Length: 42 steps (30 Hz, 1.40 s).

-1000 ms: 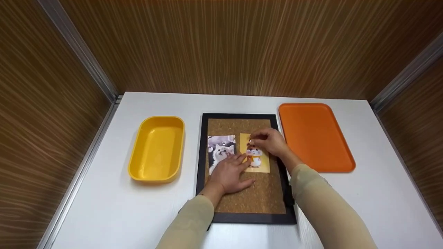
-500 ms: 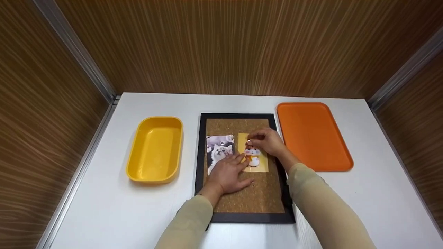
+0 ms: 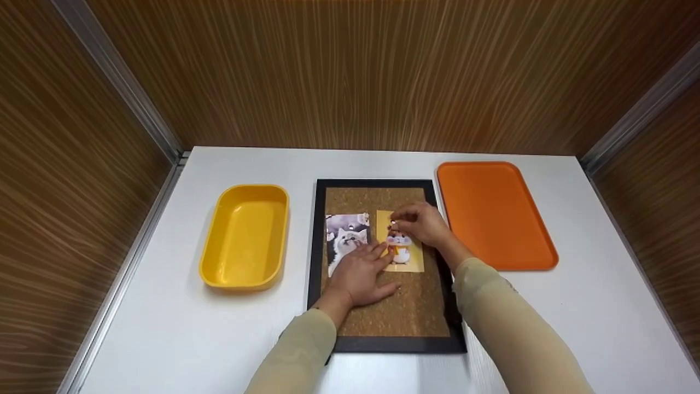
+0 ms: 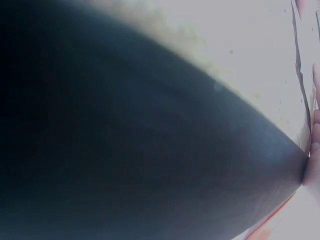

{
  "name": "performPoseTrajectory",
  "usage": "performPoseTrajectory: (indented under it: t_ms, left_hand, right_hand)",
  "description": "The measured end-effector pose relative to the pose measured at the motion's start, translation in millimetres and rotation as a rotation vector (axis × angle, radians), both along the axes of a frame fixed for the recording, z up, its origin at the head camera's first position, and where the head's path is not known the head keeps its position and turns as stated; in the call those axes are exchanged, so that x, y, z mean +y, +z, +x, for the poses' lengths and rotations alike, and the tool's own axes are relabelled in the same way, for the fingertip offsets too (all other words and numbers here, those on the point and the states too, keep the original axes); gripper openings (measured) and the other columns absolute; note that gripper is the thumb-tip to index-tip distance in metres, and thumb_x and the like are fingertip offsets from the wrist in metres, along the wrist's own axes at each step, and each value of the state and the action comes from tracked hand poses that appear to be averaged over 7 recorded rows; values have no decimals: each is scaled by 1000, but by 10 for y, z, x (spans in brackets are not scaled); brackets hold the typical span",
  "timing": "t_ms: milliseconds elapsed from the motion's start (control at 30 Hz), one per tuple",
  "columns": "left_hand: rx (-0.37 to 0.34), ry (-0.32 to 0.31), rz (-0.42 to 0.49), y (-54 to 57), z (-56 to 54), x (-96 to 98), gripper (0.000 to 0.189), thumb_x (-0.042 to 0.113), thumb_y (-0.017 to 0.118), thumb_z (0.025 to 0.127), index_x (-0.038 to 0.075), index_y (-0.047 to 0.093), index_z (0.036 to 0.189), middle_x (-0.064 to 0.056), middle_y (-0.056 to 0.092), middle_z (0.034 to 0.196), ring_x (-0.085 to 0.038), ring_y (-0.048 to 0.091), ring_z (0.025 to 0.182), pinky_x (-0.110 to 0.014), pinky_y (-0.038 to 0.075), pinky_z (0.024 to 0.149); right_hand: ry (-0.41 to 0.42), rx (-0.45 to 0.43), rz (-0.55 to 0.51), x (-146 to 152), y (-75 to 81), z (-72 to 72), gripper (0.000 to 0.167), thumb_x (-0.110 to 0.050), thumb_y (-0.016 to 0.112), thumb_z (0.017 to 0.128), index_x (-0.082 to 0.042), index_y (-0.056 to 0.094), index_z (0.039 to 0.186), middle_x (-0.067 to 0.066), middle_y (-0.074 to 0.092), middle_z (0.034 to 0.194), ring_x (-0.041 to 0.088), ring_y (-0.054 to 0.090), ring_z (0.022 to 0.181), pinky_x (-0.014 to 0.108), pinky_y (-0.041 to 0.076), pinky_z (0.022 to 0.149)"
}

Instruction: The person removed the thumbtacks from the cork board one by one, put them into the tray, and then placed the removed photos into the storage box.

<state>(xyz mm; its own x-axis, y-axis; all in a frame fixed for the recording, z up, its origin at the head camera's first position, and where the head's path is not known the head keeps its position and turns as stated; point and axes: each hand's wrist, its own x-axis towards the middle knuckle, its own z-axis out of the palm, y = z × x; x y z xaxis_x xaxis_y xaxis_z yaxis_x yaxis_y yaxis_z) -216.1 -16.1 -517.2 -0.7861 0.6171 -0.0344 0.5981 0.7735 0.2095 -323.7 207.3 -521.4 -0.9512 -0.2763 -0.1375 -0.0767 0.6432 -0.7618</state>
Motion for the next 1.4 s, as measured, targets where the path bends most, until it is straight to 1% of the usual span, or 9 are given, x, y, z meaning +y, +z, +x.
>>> performPoseTrajectory:
  t_ms: [267, 467, 700, 800, 1000, 1067, 1300, 1400]
  left_hand:
    - [-15, 5, -12, 13, 0, 6, 75, 74, 45, 101, 25, 55, 157, 0, 42, 167, -22, 40, 153, -38, 36, 124]
    - [-12, 5, -28, 10, 6, 5, 76, 74, 43, 101, 25, 54, 158, 0, 41, 168, -22, 40, 154, -39, 36, 124]
    - [15, 4, 2, 3, 14, 2, 74, 72, 46, 101, 23, 57, 156, -2, 45, 165, -23, 43, 152, -38, 36, 123]
    - [22, 3, -4, 0, 12, 3, 74, 73, 46, 101, 24, 57, 156, -2, 46, 165, -22, 44, 151, -38, 36, 123]
    - [25, 6, 1, -1, 3, 5, 74, 73, 46, 101, 24, 56, 156, -2, 45, 165, -23, 44, 151, -38, 36, 123]
    - [24, 8, 4, -5, 0, 1, 74, 72, 46, 101, 24, 56, 156, -2, 45, 165, -23, 44, 151, -38, 36, 123]
    - [28, 8, 3, -9, 0, -17, 75, 72, 46, 101, 23, 56, 156, -2, 46, 165, -23, 44, 151, -38, 36, 124]
    - [29, 9, 8, -13, -2, -18, 74, 72, 47, 101, 23, 57, 156, -2, 46, 165, -23, 44, 151, -38, 36, 123]
  right_hand:
    - [22, 5, 9, -5, 5, 0, 16, -11, 81, 96, -11, 82, 111, 9, 72, 124, 32, 61, 122, 52, 45, 110]
    - [39, 11, 27, -6, 3, -6, 16, -14, 81, 96, -12, 82, 112, 9, 71, 125, 32, 60, 123, 53, 44, 111]
    - [18, -4, 28, -8, 6, 0, 16, -16, 83, 94, -13, 83, 110, 8, 71, 119, 31, 60, 118, 52, 45, 110]
    - [19, -10, 31, -13, 9, -5, 15, -14, 82, 95, -13, 83, 109, 8, 70, 118, 30, 59, 117, 52, 45, 109]
    - [18, -42, 41, -24, 31, -25, 14, -13, 81, 95, -12, 82, 109, 8, 69, 118, 31, 57, 121, 53, 41, 113]
    - [29, -45, 40, -28, 36, -33, 13, -13, 81, 96, -12, 81, 109, 8, 69, 118, 32, 57, 121, 53, 40, 114]
    - [100, 12, 16, -42, 34, -47, 13, -8, 80, 96, -6, 80, 108, 12, 70, 116, 32, 61, 114, 52, 46, 108]
    - [106, 12, 14, -45, 37, -48, 12, -8, 79, 96, -6, 79, 108, 12, 70, 115, 32, 60, 115, 52, 45, 109]
